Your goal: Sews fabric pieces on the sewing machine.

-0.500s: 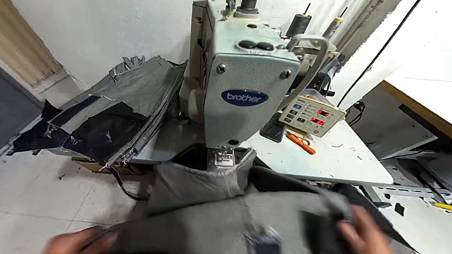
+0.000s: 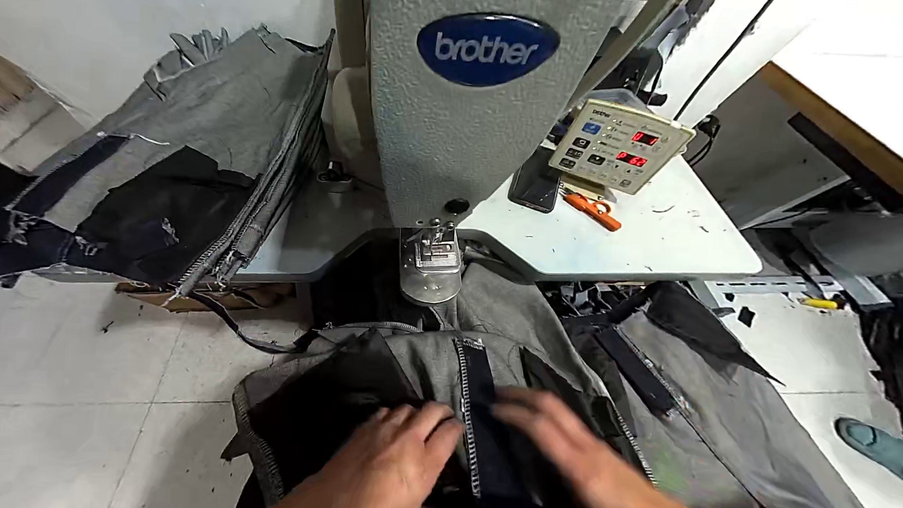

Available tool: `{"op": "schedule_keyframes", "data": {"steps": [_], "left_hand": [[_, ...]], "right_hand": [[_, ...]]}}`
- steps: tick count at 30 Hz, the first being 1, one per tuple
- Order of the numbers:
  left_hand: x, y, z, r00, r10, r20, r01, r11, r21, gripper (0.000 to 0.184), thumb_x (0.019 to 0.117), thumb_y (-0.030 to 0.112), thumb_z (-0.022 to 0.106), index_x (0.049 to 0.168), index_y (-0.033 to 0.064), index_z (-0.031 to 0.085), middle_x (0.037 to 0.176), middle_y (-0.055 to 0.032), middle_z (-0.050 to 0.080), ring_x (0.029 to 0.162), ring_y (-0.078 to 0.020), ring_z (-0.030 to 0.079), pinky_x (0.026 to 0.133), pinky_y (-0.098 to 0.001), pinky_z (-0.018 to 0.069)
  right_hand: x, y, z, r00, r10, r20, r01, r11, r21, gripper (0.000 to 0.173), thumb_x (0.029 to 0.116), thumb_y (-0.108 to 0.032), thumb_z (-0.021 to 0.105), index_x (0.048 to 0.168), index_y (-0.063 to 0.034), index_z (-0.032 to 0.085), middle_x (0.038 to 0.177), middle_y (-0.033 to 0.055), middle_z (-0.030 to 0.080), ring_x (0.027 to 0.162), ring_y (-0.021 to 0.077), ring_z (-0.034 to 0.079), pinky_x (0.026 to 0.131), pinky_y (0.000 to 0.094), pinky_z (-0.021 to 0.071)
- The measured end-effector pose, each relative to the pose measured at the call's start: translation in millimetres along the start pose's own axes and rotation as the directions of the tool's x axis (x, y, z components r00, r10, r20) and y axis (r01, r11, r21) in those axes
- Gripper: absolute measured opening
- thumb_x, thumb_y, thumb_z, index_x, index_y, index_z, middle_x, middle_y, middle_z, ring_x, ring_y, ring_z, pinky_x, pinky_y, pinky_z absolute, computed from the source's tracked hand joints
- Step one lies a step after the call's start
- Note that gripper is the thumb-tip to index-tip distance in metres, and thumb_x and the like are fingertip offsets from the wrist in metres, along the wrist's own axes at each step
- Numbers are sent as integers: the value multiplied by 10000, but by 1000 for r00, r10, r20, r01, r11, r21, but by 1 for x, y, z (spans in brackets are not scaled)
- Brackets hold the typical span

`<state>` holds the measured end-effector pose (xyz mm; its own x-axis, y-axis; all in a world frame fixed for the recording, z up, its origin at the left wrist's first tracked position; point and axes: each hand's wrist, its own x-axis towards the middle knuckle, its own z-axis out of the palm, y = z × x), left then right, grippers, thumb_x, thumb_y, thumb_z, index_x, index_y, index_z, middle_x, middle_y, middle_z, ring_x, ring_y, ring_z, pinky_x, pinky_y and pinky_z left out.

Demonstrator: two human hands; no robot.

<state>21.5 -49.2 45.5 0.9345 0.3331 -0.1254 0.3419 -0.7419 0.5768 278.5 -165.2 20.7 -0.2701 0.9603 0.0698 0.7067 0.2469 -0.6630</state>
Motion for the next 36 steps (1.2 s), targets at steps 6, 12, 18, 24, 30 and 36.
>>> {"op": "schedule_keyframes", "data": {"steps": [6,12,18,24,30,36], "left_hand": [[-17,-2,-8,995,-94,-28,97,989,108,326,935,7,626,1257,-44,627,919,-231,714,769,-398,736,637,-516,601],[-21,-6,-1,991,16,-133,-6,997,73,362,962,20,586,1318,52,641,1311,-186,658,1163,-400,663,901,-572,561],[-48,-34,-71,933,26,-360,-2,998,67,200,915,212,705,1064,90,757,811,-40,755,682,-171,732,618,-378,609],[-23,-25,-37,911,30,-411,71,971,227,313,874,307,765,1087,77,758,955,-108,738,875,-291,735,731,-460,618],[-23,-46,18,893,25,-449,242,815,527,147,823,-33,657,939,8,737,835,-152,704,749,-323,727,591,-425,597],[0,-36,27,838,106,-536,193,860,473,570,835,348,763,1336,98,654,1342,-146,661,1247,-398,622,976,-660,488]], "right_hand": [[16,-3,43,973,-187,-135,155,964,-218,451,969,-243,631,1377,-74,537,1408,216,574,1339,346,550,1073,462,480],[43,0,5,972,-187,-142,87,849,-521,398,787,-114,746,1172,-56,662,1204,165,701,1060,342,714,818,488,613],[56,2,-44,996,-12,-89,-22,927,-375,924,749,-685,729,1399,-49,566,1326,194,630,1083,375,685,801,554,594],[63,-16,19,999,-10,-36,0,960,-280,954,672,-450,902,1440,-31,521,1418,258,559,1239,458,604,890,612,561],[57,7,79,960,-140,-243,-25,819,-573,595,700,-150,748,1268,-27,621,1359,196,632,1224,378,641,881,558,563],[82,23,46,883,-71,-463,-178,864,-470,248,912,49,526,1078,26,708,1056,149,759,1004,318,747,858,500,606]]}}
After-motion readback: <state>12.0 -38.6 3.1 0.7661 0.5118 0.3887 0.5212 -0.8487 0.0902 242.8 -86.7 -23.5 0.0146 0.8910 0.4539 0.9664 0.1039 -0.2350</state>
